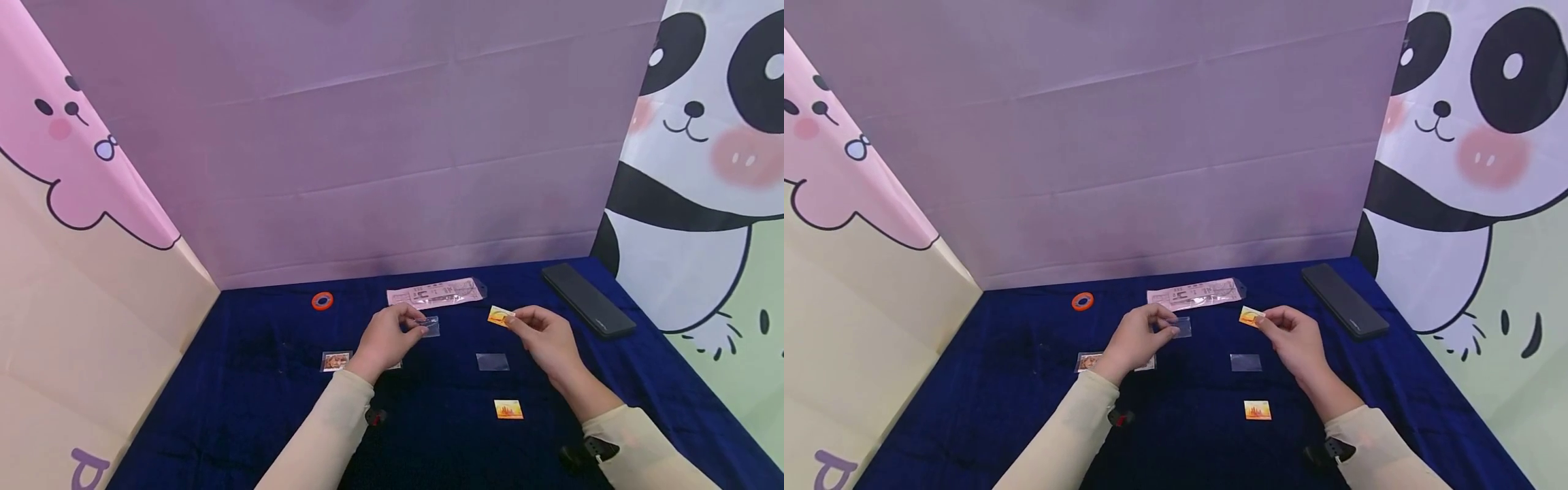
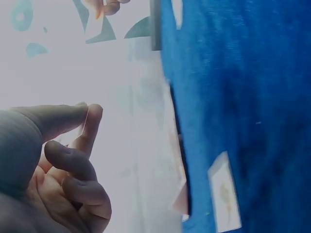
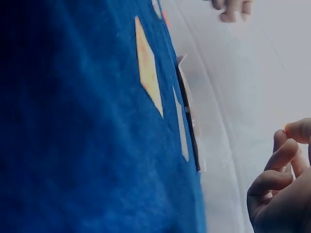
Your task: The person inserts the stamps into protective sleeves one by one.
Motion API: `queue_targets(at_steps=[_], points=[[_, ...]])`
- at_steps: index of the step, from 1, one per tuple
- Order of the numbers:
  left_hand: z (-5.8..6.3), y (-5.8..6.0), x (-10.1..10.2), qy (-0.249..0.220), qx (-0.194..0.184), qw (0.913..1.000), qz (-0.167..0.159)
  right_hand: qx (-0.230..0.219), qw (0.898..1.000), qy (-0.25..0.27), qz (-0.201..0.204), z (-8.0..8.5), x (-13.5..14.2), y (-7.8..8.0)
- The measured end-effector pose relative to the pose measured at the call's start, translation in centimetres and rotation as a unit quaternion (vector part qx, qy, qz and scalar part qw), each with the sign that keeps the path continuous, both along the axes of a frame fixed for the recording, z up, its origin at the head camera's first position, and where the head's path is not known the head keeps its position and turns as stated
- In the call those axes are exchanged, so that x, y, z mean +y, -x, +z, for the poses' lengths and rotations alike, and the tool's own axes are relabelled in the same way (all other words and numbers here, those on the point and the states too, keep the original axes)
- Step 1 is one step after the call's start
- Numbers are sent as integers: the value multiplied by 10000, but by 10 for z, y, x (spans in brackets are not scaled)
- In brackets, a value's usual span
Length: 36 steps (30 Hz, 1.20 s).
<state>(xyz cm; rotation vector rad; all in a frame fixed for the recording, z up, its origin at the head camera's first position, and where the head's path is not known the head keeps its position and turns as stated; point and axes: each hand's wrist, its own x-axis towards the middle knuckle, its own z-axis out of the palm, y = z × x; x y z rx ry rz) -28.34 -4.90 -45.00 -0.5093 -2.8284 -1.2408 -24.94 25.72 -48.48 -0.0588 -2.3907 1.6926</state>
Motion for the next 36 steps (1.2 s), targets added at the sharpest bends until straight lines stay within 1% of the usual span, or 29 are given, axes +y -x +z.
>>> queue_targets(at_steps=[3,6,10,15,20,22,30,33,36], points=[[9,-3,-4,-193,137,9997,-23,215,9994,-241,80,5,-6,0],[15,-5,-9,-336,299,9990,28,356,9988,-285,181,12,-14,-1],[21,-8,-16,-613,493,9969,98,493,9979,-169,383,22,-26,0],[31,-13,-24,-940,757,9927,46,654,9958,21,638,31,-39,3],[40,-20,-30,-1164,924,9889,43,683,9944,199,782,39,-52,5],[43,-22,-31,-1223,935,9880,85,702,9938,233,835,43,-57,5],[47,-26,-33,-1461,1080,9832,179,1020,9895,278,989,64,-76,5],[47,-26,-34,-1516,1102,9820,213,1068,9875,375,1100,71,-81,3],[48,-26,-35,-1562,1201,9801,239,1070,9857,475,1214,77,-86,0]])
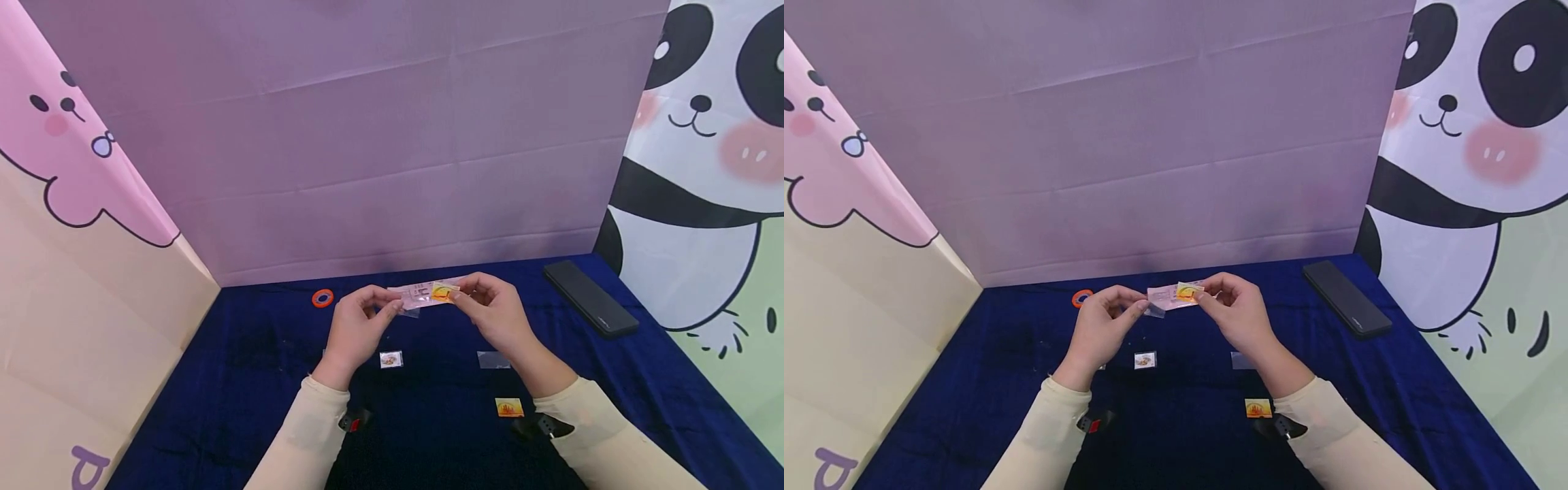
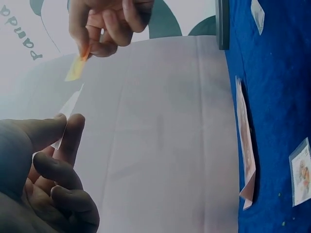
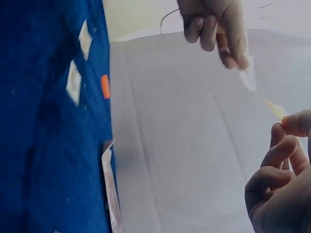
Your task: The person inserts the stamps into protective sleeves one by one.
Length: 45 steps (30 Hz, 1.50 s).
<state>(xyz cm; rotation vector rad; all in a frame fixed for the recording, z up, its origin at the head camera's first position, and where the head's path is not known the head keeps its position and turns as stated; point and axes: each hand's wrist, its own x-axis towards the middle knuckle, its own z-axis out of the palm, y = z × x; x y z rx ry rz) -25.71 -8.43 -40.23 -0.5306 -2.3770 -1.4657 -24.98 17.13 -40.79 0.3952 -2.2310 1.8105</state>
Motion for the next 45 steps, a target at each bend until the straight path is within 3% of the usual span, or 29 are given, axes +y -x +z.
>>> queue_targets(at_steps=[6,19,33,38,45], points=[[2,-2,-2,-91,154,9998,11,48,10000,-68,-13,6,-4,-8],[6,-9,0,-542,14,9973,-505,139,9998,-32,147,6,-3,-12],[2,-8,2,-534,181,9971,-515,237,9995,-122,181,5,-3,-12],[2,-7,3,-674,111,9953,-692,185,9996,-66,202,5,-2,-11],[2,-7,2,-524,3,9964,-661,161,9996,-64,223,7,-3,-13]])
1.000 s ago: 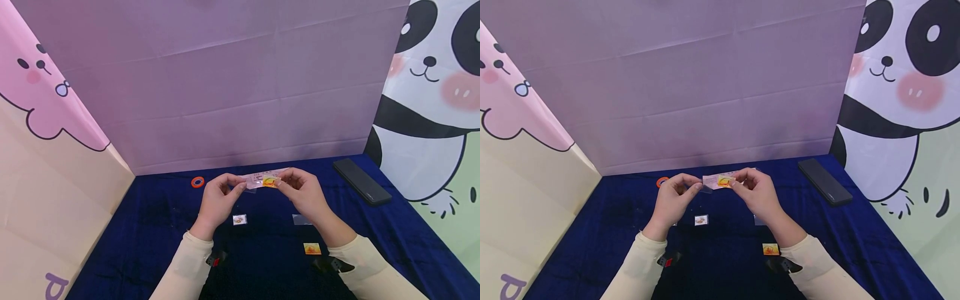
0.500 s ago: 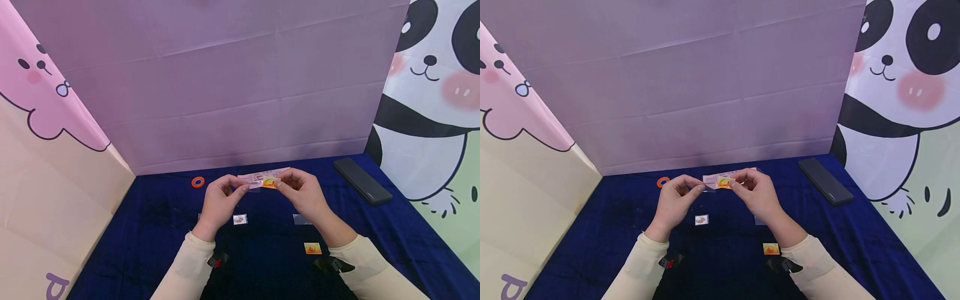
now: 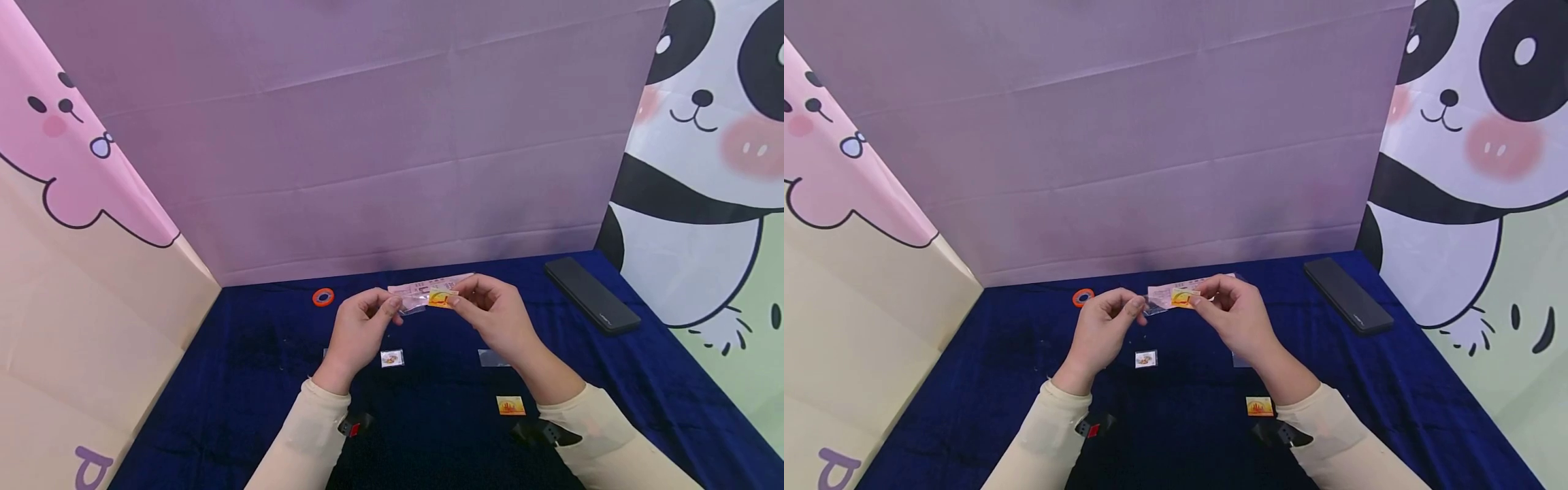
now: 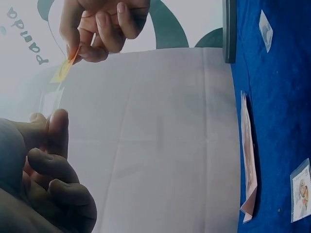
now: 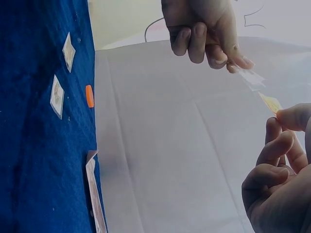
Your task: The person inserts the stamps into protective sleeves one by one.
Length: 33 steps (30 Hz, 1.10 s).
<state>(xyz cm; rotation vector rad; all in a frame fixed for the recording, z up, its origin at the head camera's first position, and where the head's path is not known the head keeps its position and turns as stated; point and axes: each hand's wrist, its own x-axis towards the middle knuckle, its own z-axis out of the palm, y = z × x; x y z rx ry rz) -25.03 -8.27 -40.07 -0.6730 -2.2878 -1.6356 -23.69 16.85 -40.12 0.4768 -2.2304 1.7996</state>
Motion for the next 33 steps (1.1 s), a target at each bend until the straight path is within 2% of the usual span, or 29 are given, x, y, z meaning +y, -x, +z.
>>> queue_targets(at_steps=[12,33], points=[[0,-1,0,310,-114,9994,128,137,9998,-64,102,2,-2,-4],[0,0,1,377,-100,9991,173,-21,9992,-346,174,0,-4,-2]])
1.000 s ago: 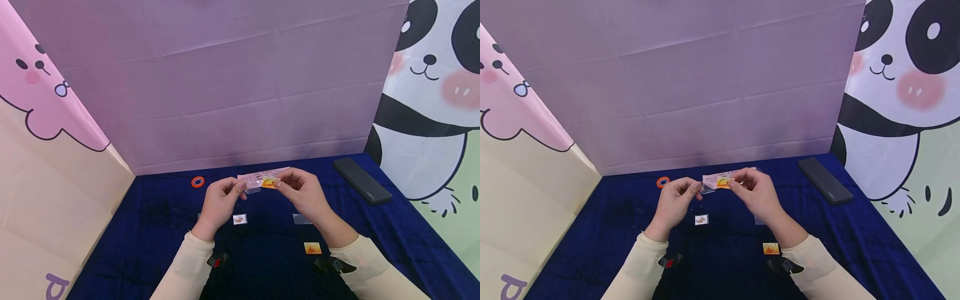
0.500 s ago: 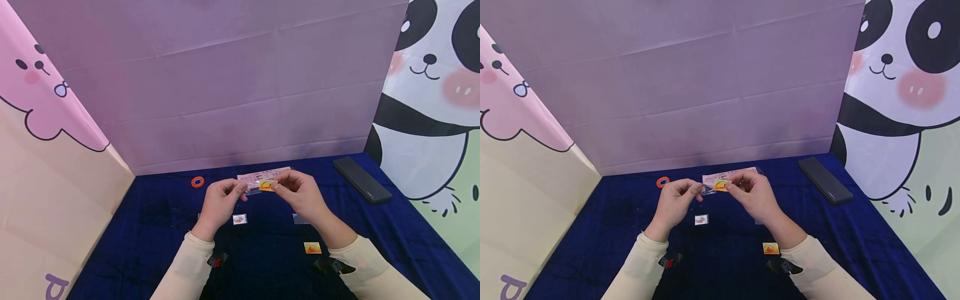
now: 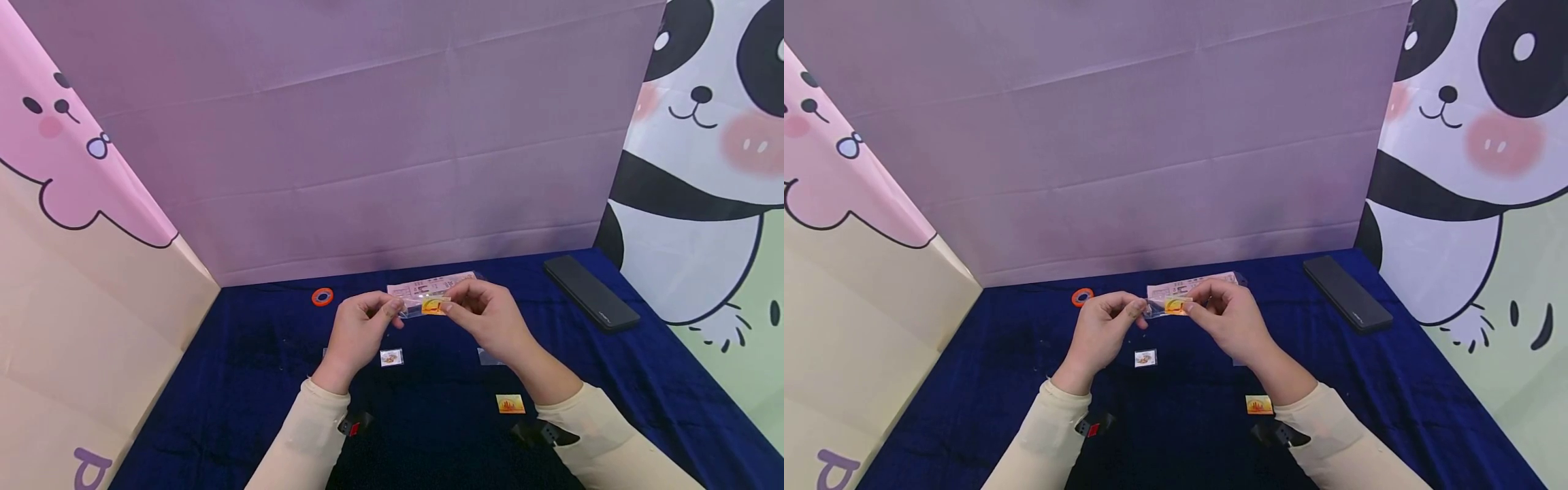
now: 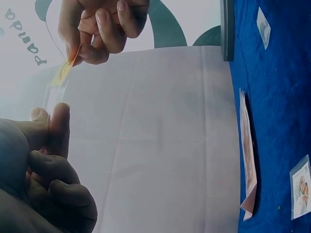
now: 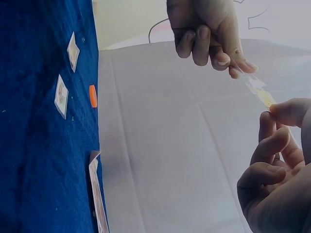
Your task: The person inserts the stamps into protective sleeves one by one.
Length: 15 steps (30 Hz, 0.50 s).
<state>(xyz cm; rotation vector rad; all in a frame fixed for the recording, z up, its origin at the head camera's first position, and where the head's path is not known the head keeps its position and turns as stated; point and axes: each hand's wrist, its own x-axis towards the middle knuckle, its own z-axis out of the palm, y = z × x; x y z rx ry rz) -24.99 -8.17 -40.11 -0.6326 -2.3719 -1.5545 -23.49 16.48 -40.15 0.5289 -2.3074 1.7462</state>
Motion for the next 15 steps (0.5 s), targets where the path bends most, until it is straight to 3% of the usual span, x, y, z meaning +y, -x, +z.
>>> queue_targets(at_steps=[15], points=[[2,-5,4,225,-107,9997,58,-212,9991,-361,-48,3,5,-2]])
